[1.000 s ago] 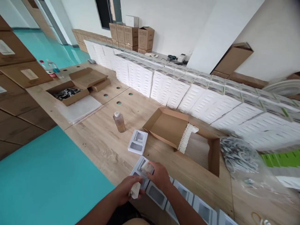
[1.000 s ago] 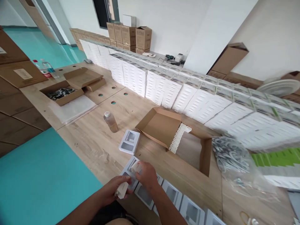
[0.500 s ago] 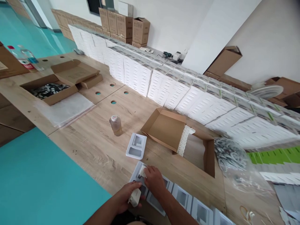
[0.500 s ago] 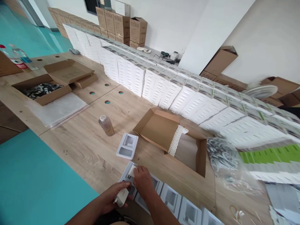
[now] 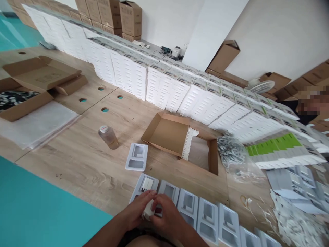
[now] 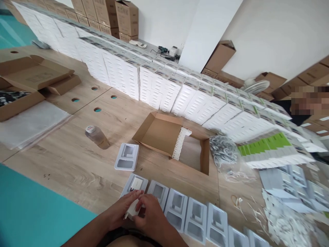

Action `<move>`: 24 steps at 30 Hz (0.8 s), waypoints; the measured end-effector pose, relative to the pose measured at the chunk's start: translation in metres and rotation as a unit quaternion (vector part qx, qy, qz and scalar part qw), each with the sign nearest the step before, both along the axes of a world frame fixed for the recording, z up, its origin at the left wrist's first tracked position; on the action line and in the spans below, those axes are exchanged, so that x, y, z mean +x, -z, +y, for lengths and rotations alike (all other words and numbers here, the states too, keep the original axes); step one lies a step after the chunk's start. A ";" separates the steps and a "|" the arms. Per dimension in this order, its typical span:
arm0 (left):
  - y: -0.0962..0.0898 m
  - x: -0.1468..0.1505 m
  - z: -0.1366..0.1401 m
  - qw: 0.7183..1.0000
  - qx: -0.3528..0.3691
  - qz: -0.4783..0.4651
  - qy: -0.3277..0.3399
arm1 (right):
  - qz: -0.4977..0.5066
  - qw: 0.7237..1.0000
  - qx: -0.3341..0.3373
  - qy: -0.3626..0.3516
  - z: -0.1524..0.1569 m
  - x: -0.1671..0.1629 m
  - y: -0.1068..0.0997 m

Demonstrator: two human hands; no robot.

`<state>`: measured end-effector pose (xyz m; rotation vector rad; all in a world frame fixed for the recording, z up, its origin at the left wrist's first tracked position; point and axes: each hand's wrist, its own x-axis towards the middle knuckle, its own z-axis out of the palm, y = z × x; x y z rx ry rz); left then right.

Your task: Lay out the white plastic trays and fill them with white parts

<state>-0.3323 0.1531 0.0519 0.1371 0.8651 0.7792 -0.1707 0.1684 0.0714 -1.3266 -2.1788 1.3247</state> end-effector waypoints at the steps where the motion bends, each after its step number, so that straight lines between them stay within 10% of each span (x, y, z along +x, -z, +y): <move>1: 0.003 0.007 0.003 1.000 0.000 0.003 0.009 | -0.014 1.000 -0.001 0.013 0.000 0.007 0.001; 5: 0.023 0.019 0.005 0.969 0.115 0.195 0.100 | -0.128 0.988 0.061 0.065 0.015 0.045 0.022; 10: 0.048 0.017 -0.003 0.683 0.441 0.502 0.296 | -0.247 0.957 0.150 -0.003 0.042 0.066 0.056; 13: 0.063 0.017 -0.007 0.584 0.486 0.532 0.374 | -0.296 0.935 0.184 -0.061 0.052 0.063 0.064; 20: 0.113 0.022 -0.008 0.530 0.474 0.563 0.420 | -0.323 0.914 0.222 -0.107 0.047 0.059 0.082; 24: 0.129 0.012 -0.005 0.564 0.475 0.586 0.336 | -0.245 0.944 0.214 -0.046 0.071 0.065 0.076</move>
